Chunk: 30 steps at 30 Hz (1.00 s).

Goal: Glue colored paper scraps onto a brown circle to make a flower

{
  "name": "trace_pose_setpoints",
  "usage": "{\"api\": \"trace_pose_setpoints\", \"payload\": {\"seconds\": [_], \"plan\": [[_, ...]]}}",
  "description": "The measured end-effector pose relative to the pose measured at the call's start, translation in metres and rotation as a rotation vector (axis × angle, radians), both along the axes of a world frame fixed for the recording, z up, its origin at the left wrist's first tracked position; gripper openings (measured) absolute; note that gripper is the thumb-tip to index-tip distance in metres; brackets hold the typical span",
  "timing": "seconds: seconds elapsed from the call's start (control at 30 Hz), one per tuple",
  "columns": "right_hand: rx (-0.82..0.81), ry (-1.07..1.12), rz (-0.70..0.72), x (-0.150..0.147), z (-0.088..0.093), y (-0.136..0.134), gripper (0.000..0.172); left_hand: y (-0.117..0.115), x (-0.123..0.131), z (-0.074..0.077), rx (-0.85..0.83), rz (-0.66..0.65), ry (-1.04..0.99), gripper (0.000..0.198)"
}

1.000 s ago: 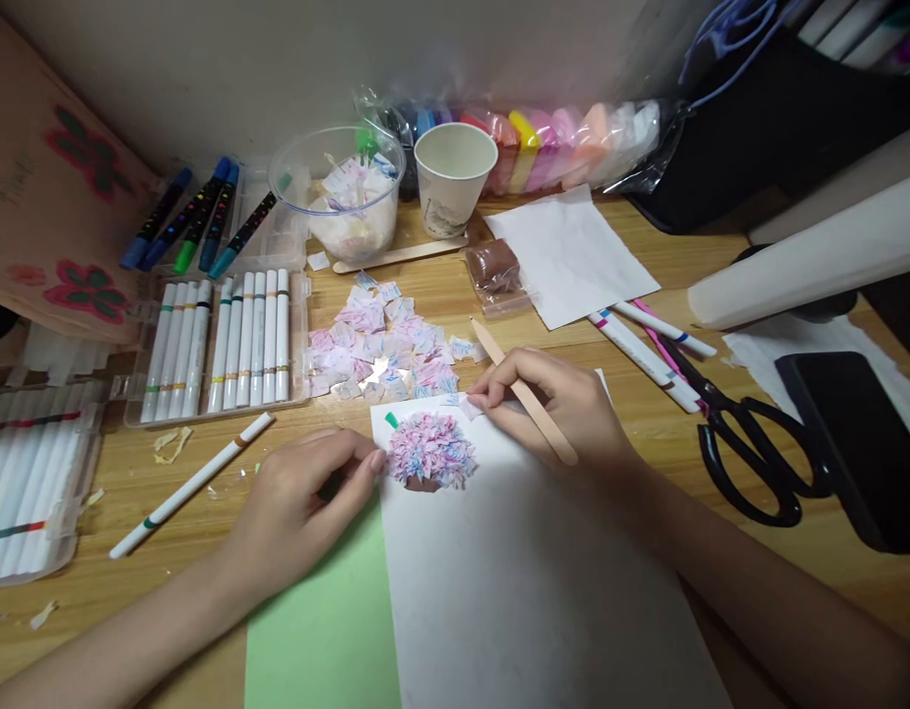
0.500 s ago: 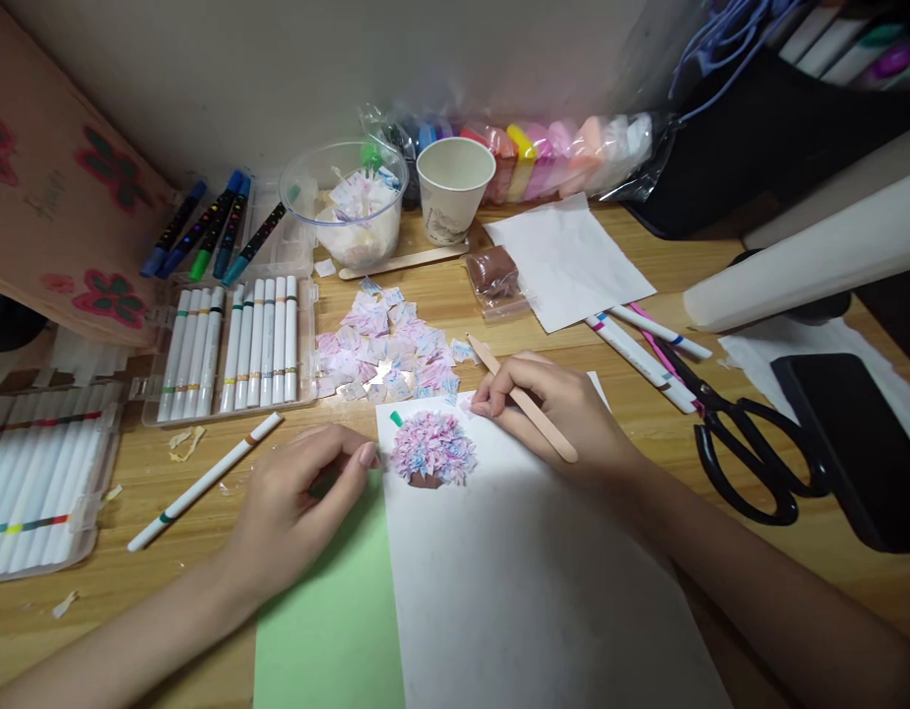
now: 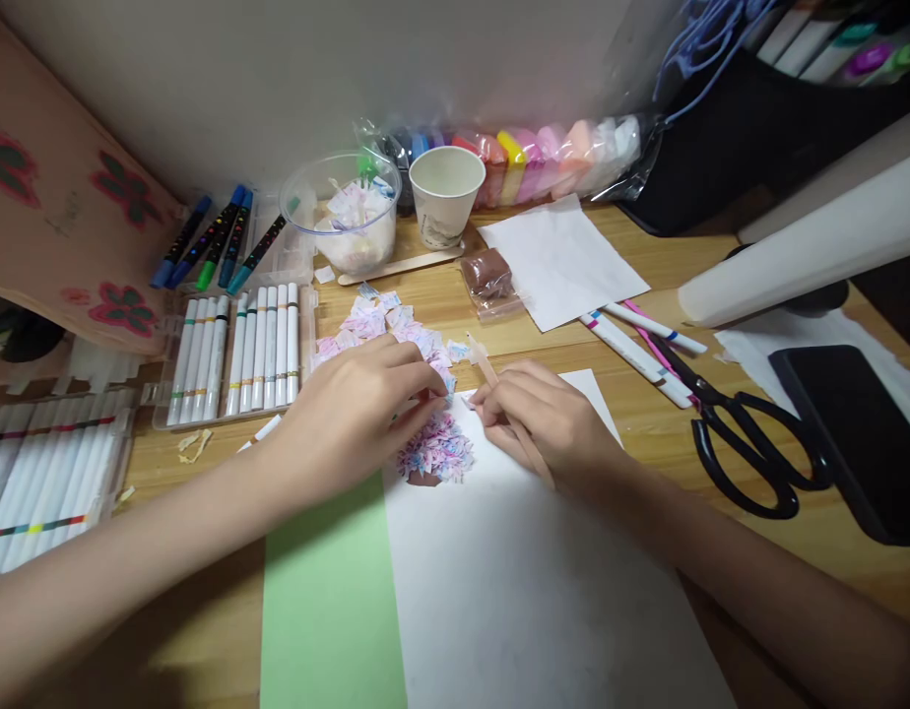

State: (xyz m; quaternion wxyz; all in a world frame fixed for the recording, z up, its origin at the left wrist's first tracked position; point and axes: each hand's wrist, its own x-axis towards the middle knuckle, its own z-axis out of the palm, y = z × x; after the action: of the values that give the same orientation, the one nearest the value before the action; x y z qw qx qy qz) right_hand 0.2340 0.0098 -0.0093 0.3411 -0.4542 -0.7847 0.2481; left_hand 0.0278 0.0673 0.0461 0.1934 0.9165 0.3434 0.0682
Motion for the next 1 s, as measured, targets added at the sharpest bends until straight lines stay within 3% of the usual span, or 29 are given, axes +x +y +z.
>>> {"api": "trace_pose_setpoints", "payload": {"seconds": [0.07,0.2,0.37,0.67,0.8,0.9,1.0], "plan": [[-0.087,0.108,-0.095,-0.004,0.002,-0.001,0.019,0.003,0.003,-0.002,-0.017,-0.028,-0.014,0.016],[-0.412,0.297,-0.253,-0.009,0.014,-0.004,0.019,0.007,0.012,-0.005,-0.127,-0.060,-0.069,0.016],[-0.601,0.393,-0.281,-0.007,0.020,-0.005,0.019,0.012,0.019,-0.006,-0.352,-0.050,-0.105,0.016],[-0.491,0.455,-0.169,-0.001,0.008,-0.006,0.019,0.020,0.020,-0.011,-0.555,-0.101,-0.092,0.025],[-0.495,0.451,-0.141,0.000,0.005,-0.007,0.019,0.021,0.022,-0.011,-0.639,-0.033,-0.150,0.021],[-0.426,0.521,-0.213,0.000,0.003,-0.009,0.017,0.020,0.024,-0.012,-0.651,-0.003,-0.178,0.017],[-0.275,0.747,-0.346,0.001,0.004,-0.010,0.022,0.019,0.026,-0.013,-0.661,0.031,-0.173,0.014]]}}
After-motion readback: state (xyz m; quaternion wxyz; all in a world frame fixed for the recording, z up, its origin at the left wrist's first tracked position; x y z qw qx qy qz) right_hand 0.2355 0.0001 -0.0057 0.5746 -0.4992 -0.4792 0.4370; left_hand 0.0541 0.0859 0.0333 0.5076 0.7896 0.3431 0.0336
